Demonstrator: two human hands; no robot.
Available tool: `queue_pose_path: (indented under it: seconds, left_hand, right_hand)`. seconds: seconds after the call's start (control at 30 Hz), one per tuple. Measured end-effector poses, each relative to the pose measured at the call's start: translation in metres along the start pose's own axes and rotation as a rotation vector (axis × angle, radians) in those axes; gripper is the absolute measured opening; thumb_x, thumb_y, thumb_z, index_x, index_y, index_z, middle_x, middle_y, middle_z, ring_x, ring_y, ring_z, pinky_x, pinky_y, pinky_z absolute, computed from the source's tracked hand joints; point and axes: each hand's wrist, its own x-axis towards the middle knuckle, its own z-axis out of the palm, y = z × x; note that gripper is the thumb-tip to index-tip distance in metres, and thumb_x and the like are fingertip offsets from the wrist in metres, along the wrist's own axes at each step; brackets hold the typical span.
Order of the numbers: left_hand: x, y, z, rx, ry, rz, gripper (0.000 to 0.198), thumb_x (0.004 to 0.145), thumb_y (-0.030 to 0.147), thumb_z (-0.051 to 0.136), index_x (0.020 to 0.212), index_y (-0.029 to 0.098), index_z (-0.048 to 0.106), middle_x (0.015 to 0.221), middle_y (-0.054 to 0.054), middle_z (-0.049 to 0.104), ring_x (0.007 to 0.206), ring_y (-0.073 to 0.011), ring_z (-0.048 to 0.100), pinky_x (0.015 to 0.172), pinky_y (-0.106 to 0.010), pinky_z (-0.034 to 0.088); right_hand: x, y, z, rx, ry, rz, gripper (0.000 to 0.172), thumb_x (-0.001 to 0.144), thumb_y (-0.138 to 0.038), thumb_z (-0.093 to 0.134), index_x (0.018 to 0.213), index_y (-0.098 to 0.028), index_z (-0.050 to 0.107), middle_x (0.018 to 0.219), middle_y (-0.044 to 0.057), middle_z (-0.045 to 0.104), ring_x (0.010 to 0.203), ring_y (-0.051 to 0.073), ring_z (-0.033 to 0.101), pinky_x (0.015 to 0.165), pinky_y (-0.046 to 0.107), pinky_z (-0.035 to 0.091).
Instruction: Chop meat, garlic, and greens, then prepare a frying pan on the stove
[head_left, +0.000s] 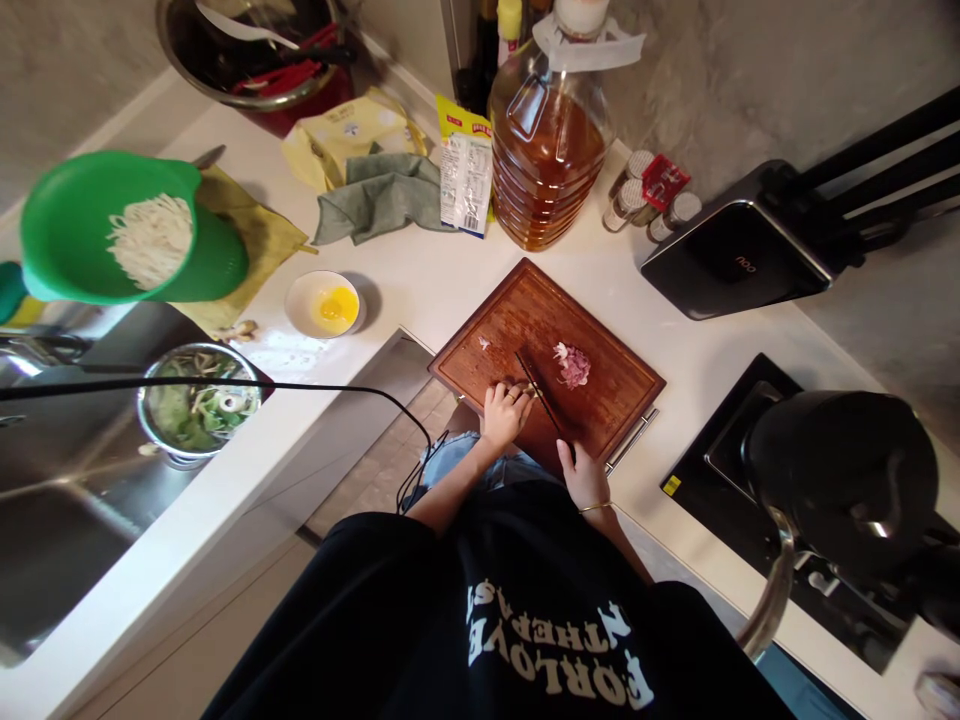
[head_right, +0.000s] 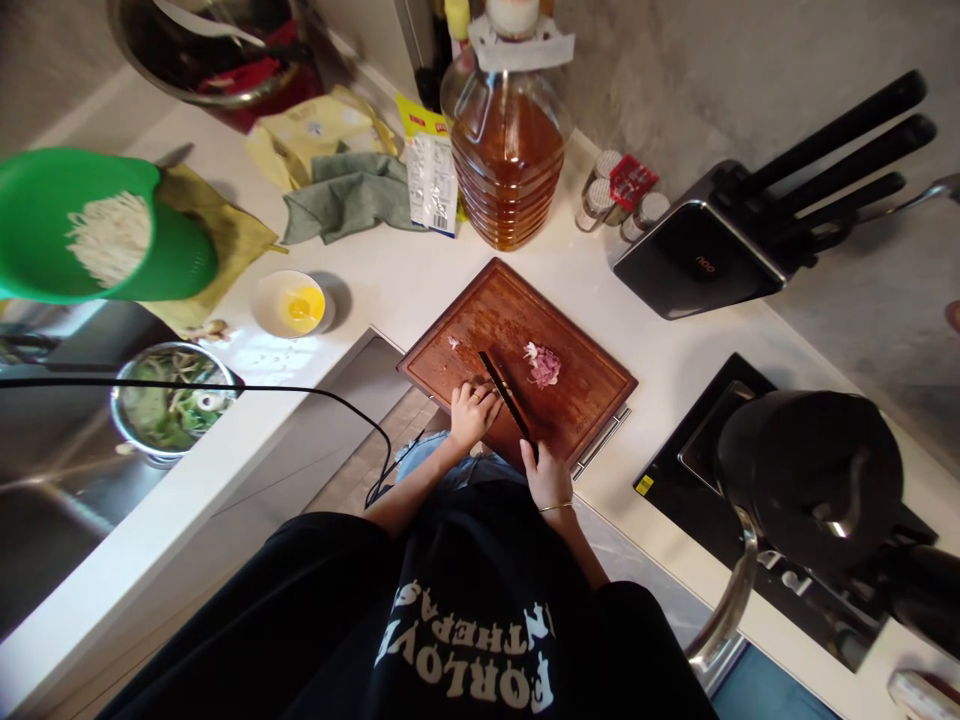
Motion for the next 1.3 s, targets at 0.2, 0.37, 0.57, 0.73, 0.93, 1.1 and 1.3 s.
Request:
queue_pose_path:
  seconds: [0.2,0.37,0.57,0.73,0.93,1.1,1.3]
  left_hand:
    - [0.0,-0.002,0.004,-0.003,-0.008,0.028,0.027,0.09,0.033,0.04,0.099,0.025,0.064,0.107,-0.008,0.062,0.107,-0.0259,0.045,0.088,-0.043,0.033]
    - [0.001,-0.003,0.006,-0.011,-0.007,0.034,0.027,0.091,0.033,0.039,0.1,0.026,0.064,0.106,-0.008,0.062,0.106,-0.0255,0.046,0.086,-0.042,0.034]
    - [0.0,-0.001,0.004,0.036,0.026,0.025,0.026,0.09,0.034,0.041,0.102,0.026,0.063,0.109,-0.008,0.062,0.106,-0.0255,0.046,0.087,-0.042,0.034]
    - [-0.008,-0.006,0.006,0.07,0.184,0.094,0.027,0.087,0.038,0.048,0.106,0.026,0.062,0.116,-0.007,0.06,0.104,-0.0254,0.048,0.084,-0.041,0.035]
    - [-0.011,-0.013,0.01,0.111,0.252,0.118,0.024,0.085,0.039,0.051,0.098,0.024,0.064,0.11,-0.008,0.062,0.099,-0.0248,0.05,0.081,-0.04,0.036]
    - [-0.006,-0.011,0.014,0.103,0.272,0.129,0.02,0.086,0.036,0.05,0.093,0.024,0.065,0.106,-0.007,0.064,0.099,-0.0249,0.049,0.082,-0.04,0.036]
    - [-0.005,-0.01,0.015,0.08,0.261,0.131,0.02,0.087,0.034,0.05,0.095,0.024,0.065,0.105,-0.007,0.065,0.1,-0.0243,0.05,0.082,-0.04,0.036]
  right_hand:
    - [0.008,0.0,-0.007,-0.055,-0.102,0.044,0.056,0.091,-0.057,0.023,0.087,-0.018,0.064,0.067,0.01,0.066,0.058,0.019,0.06,0.054,0.026,0.034]
    - [0.028,0.0,0.001,0.009,-0.11,0.022,0.056,0.09,-0.056,0.025,0.099,-0.017,0.065,0.078,0.013,0.069,0.067,0.022,0.064,0.059,0.027,0.039]
    - [0.039,0.008,0.014,0.23,-0.039,-0.021,0.06,0.092,-0.053,0.02,0.106,-0.015,0.064,0.084,0.013,0.07,0.077,0.022,0.065,0.064,0.026,0.042]
    - [0.026,0.008,0.007,0.197,-0.047,0.001,0.06,0.091,-0.054,0.022,0.101,-0.014,0.065,0.084,0.014,0.069,0.078,0.022,0.065,0.066,0.026,0.042]
    - [0.015,0.003,-0.003,0.063,-0.089,0.022,0.056,0.092,-0.053,0.024,0.104,-0.016,0.064,0.086,0.013,0.07,0.079,0.022,0.065,0.068,0.027,0.042]
    - [0.016,0.002,-0.007,0.017,-0.13,0.036,0.057,0.092,-0.053,0.023,0.102,-0.016,0.065,0.086,0.013,0.07,0.081,0.022,0.065,0.069,0.027,0.042]
    - [0.026,-0.003,-0.019,0.044,-0.178,0.019,0.057,0.093,-0.052,0.023,0.099,-0.016,0.066,0.088,0.014,0.07,0.085,0.024,0.065,0.068,0.027,0.042]
